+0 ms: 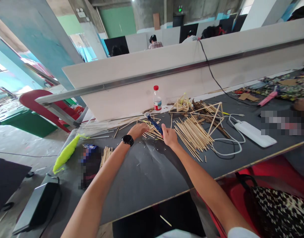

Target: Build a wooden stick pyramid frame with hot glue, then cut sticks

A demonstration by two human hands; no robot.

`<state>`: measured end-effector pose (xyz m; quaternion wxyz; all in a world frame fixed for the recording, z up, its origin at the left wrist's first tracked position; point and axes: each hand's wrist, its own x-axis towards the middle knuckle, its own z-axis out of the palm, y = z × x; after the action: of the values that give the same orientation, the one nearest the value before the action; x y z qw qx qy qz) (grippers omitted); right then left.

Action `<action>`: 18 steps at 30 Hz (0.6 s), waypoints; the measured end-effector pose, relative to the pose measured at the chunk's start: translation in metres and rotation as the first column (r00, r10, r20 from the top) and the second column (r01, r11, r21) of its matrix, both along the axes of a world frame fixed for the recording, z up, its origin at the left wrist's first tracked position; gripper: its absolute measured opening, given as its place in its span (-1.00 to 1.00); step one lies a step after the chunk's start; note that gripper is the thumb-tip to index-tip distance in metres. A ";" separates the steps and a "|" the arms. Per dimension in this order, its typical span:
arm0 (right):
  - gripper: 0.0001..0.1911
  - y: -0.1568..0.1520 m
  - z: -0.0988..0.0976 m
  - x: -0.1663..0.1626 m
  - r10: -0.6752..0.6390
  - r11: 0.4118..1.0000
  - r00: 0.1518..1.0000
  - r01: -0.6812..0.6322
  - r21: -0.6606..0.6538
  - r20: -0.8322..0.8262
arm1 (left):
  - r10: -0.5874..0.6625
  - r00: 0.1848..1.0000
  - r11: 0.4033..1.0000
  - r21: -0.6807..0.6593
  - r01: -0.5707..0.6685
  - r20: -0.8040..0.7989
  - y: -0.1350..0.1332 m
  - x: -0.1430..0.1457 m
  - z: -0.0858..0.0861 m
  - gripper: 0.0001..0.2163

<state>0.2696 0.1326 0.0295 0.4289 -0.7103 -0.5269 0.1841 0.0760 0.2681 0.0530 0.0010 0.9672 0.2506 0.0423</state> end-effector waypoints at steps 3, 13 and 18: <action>-0.18 -0.001 0.001 0.000 0.001 1.000 1.000 -0.001 -0.005 -0.012 | -0.078 0.996 0.997 -0.018 0.078 -0.050 -0.003 0.006 0.004 -0.82; -0.16 -0.002 0.003 -0.001 0.011 1.000 1.000 -0.011 -0.012 -0.006 | 0.153 0.982 0.988 -0.018 -0.152 0.115 -0.029 -0.030 0.035 -0.78; -0.16 -0.004 0.003 -0.009 0.038 0.999 0.999 -0.038 -0.029 -0.006 | 0.557 0.822 0.820 -0.235 -0.522 0.117 -0.055 -0.087 0.037 -0.81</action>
<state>0.2611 0.1290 0.0323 0.4166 -0.7056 -0.5365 0.2020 -0.0114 0.2135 0.0899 0.1051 0.8433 0.5168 0.1038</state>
